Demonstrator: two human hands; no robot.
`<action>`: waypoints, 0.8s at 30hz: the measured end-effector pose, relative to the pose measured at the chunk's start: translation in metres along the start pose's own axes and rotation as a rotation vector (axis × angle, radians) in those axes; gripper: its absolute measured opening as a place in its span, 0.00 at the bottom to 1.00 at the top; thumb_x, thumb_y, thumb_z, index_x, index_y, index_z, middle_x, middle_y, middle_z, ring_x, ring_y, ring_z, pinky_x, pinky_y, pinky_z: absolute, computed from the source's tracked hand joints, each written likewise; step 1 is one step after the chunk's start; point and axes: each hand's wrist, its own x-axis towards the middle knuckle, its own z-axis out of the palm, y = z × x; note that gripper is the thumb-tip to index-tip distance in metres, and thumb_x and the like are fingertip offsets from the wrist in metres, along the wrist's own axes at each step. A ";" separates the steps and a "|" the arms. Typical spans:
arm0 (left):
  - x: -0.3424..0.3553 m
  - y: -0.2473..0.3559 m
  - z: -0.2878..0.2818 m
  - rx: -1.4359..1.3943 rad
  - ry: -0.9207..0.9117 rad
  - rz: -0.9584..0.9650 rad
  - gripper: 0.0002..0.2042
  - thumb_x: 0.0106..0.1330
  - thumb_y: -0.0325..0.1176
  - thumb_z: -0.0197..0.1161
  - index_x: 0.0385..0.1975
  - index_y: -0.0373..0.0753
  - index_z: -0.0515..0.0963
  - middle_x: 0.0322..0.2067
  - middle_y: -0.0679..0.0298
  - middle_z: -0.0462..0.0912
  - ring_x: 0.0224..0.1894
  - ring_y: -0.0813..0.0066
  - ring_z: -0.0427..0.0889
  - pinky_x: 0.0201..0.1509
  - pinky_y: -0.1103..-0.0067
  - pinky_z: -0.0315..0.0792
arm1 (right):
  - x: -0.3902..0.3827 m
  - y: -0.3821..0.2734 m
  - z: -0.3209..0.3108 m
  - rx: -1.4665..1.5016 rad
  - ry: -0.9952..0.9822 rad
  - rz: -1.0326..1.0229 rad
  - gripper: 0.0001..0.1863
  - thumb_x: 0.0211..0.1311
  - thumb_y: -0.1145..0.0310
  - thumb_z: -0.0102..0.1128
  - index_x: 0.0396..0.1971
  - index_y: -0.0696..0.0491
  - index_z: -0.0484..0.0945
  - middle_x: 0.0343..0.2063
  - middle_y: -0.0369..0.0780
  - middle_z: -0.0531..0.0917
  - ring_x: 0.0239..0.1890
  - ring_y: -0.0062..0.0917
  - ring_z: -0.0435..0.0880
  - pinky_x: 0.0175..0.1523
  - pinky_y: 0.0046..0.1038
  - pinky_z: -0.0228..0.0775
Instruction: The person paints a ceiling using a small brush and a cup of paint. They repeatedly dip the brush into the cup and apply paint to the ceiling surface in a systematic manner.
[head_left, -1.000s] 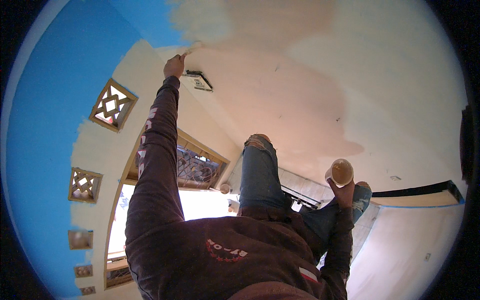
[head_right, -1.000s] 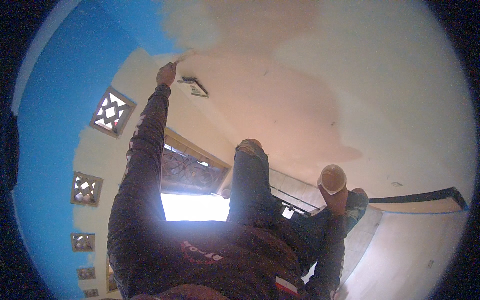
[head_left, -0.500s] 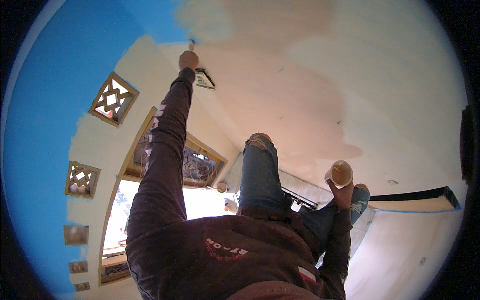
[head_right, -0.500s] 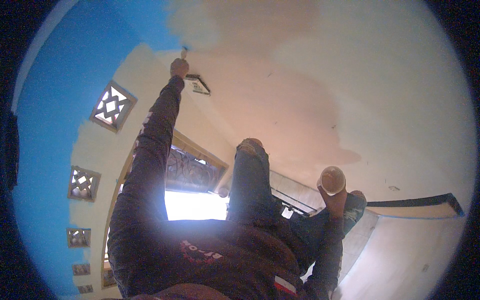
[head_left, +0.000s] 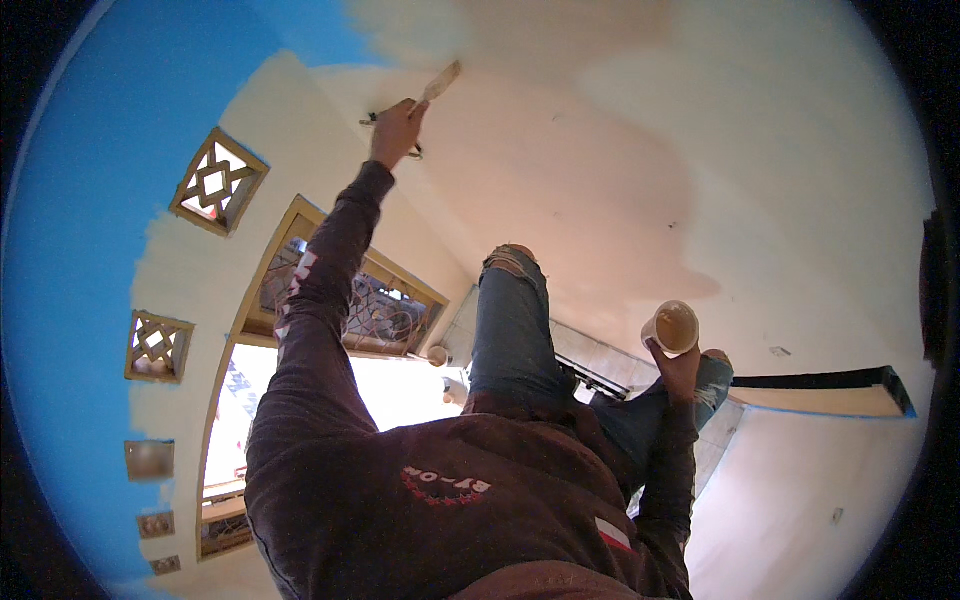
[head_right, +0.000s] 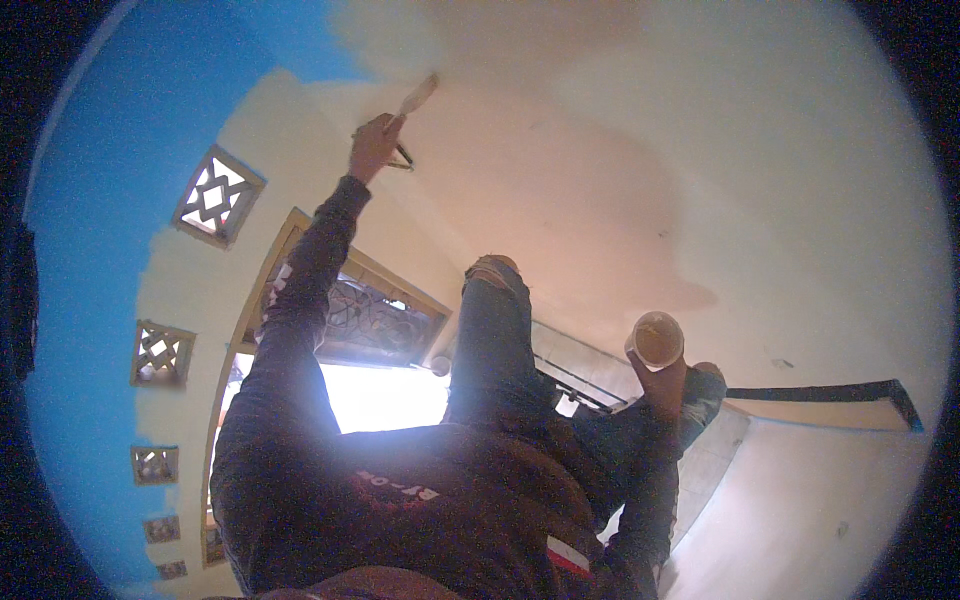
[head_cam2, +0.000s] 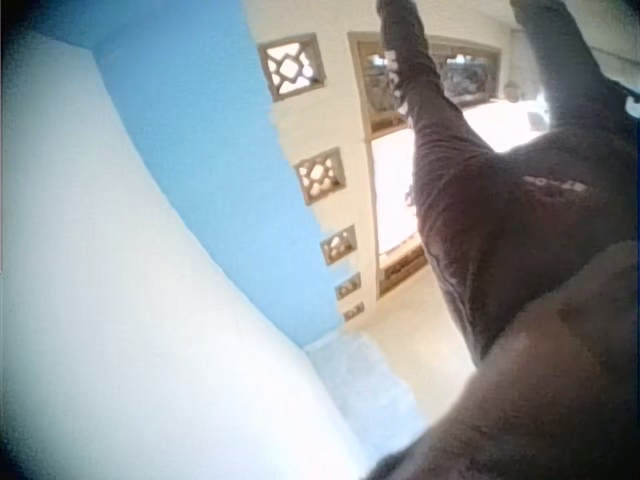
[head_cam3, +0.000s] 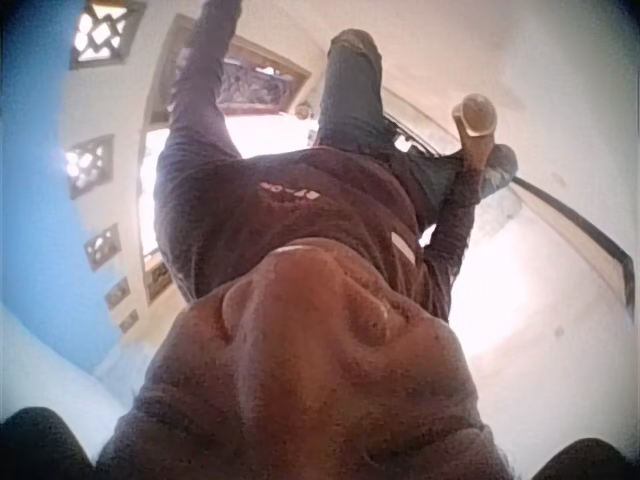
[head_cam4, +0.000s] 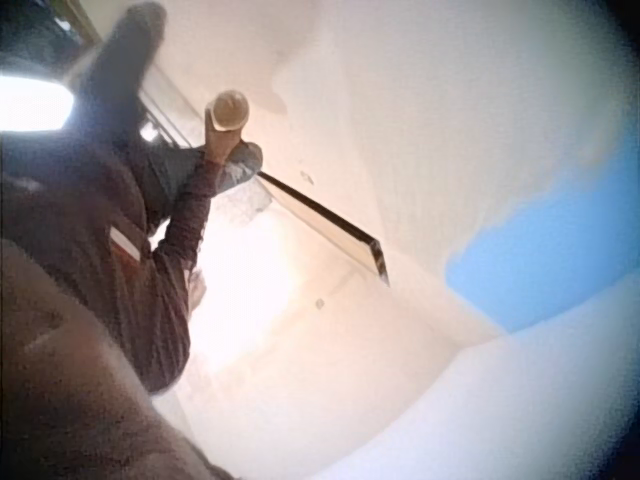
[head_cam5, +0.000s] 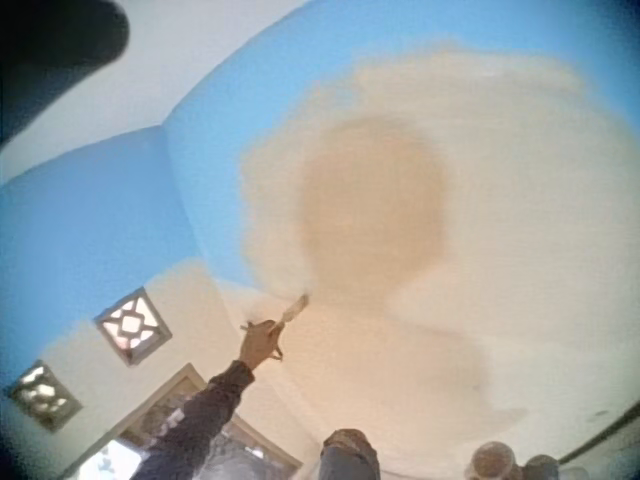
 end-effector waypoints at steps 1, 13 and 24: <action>0.000 0.003 -0.011 -0.095 -0.041 -0.046 0.22 0.71 0.50 0.56 0.32 0.34 0.80 0.21 0.50 0.81 0.24 0.49 0.82 0.30 0.62 0.74 | -0.002 -0.001 -0.003 0.007 0.004 0.002 0.37 0.45 0.67 0.80 0.56 0.61 0.71 0.50 0.47 0.82 0.54 0.34 0.81 0.59 0.34 0.73; 0.053 -0.122 -0.045 0.288 -0.104 -0.335 0.25 0.72 0.54 0.52 0.34 0.35 0.84 0.31 0.51 0.86 0.35 0.51 0.84 0.42 0.58 0.77 | 0.001 -0.004 0.004 0.004 0.032 -0.025 0.37 0.44 0.66 0.80 0.55 0.61 0.72 0.50 0.47 0.83 0.54 0.34 0.82 0.58 0.35 0.74; 0.064 -0.126 0.026 0.333 0.088 -0.429 0.18 0.71 0.40 0.53 0.30 0.30 0.82 0.29 0.43 0.85 0.33 0.45 0.85 0.39 0.58 0.80 | -0.001 -0.002 0.001 0.000 0.052 -0.021 0.37 0.44 0.66 0.80 0.55 0.61 0.72 0.49 0.48 0.83 0.54 0.35 0.82 0.58 0.34 0.74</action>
